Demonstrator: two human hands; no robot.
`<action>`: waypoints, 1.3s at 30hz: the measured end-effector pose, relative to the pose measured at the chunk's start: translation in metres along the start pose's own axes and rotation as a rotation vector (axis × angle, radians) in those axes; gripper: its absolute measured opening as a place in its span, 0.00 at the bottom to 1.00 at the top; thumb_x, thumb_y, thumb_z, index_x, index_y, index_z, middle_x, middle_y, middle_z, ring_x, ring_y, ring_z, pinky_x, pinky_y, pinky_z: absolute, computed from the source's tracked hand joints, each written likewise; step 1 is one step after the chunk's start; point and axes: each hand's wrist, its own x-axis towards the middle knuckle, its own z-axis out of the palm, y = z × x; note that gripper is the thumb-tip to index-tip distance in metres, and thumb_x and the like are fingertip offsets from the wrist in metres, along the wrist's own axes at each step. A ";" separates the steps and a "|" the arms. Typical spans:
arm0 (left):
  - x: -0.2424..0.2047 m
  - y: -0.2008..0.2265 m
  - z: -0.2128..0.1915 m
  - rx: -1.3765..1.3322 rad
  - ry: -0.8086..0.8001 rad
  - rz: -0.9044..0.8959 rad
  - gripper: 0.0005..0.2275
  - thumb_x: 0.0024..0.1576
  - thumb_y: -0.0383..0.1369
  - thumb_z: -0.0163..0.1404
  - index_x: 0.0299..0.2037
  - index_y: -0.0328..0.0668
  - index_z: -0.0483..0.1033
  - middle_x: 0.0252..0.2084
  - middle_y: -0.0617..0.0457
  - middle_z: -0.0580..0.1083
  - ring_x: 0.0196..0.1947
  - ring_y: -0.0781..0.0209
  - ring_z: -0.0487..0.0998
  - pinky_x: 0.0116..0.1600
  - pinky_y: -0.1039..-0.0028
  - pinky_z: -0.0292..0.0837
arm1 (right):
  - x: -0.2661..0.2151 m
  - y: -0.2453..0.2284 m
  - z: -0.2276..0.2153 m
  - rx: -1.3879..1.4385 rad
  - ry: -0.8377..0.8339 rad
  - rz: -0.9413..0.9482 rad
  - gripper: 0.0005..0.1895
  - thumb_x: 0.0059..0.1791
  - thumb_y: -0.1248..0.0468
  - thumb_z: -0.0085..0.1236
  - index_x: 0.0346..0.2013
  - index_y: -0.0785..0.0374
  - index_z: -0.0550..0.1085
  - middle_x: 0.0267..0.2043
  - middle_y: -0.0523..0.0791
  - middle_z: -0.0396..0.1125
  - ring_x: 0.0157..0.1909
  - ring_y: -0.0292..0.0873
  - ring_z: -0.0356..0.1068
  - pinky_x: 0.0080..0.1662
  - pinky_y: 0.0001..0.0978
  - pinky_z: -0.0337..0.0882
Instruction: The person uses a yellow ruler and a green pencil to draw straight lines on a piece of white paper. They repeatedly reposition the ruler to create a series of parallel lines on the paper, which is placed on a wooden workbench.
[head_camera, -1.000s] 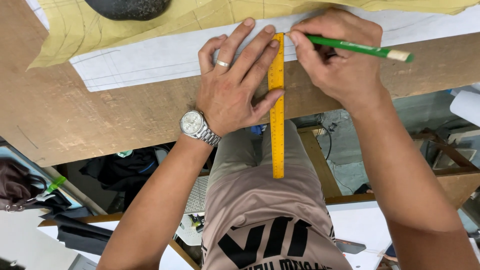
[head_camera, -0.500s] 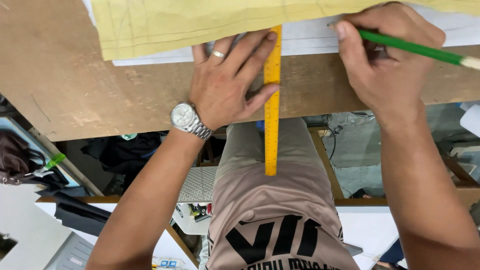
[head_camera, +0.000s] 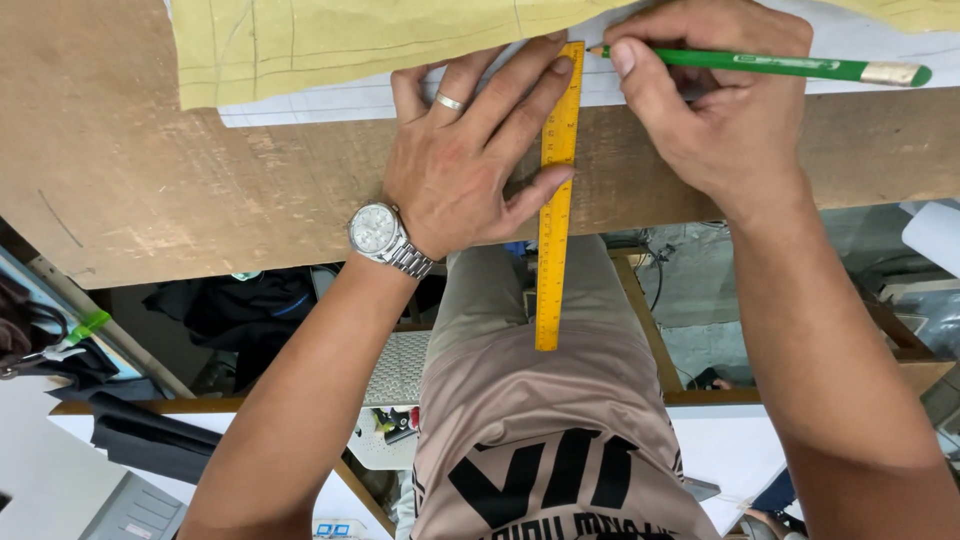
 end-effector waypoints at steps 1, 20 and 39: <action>0.000 0.000 0.000 -0.001 0.001 0.001 0.34 0.85 0.66 0.51 0.86 0.48 0.81 0.87 0.57 0.75 0.76 0.52 0.82 0.67 0.50 0.67 | 0.000 0.001 0.000 -0.001 0.000 0.001 0.07 0.80 0.79 0.70 0.63 0.88 0.88 0.54 0.62 0.84 0.44 0.50 0.75 0.46 0.43 0.73; 0.000 0.002 0.001 0.030 -0.019 -0.007 0.35 0.83 0.68 0.56 0.87 0.50 0.80 0.87 0.58 0.75 0.77 0.53 0.80 0.64 0.48 0.70 | 0.007 0.000 -0.002 -0.052 -0.023 -0.038 0.07 0.80 0.78 0.70 0.63 0.86 0.89 0.56 0.63 0.86 0.44 0.51 0.75 0.46 0.45 0.71; -0.066 -0.067 -0.022 0.108 -0.007 -0.023 0.33 0.83 0.69 0.50 0.84 0.58 0.80 0.72 0.61 0.83 0.57 0.58 0.80 0.56 0.59 0.66 | -0.017 -0.015 0.022 -0.346 0.070 -0.058 0.18 0.86 0.71 0.72 0.60 0.88 0.90 0.51 0.65 0.81 0.50 0.64 0.76 0.54 0.59 0.71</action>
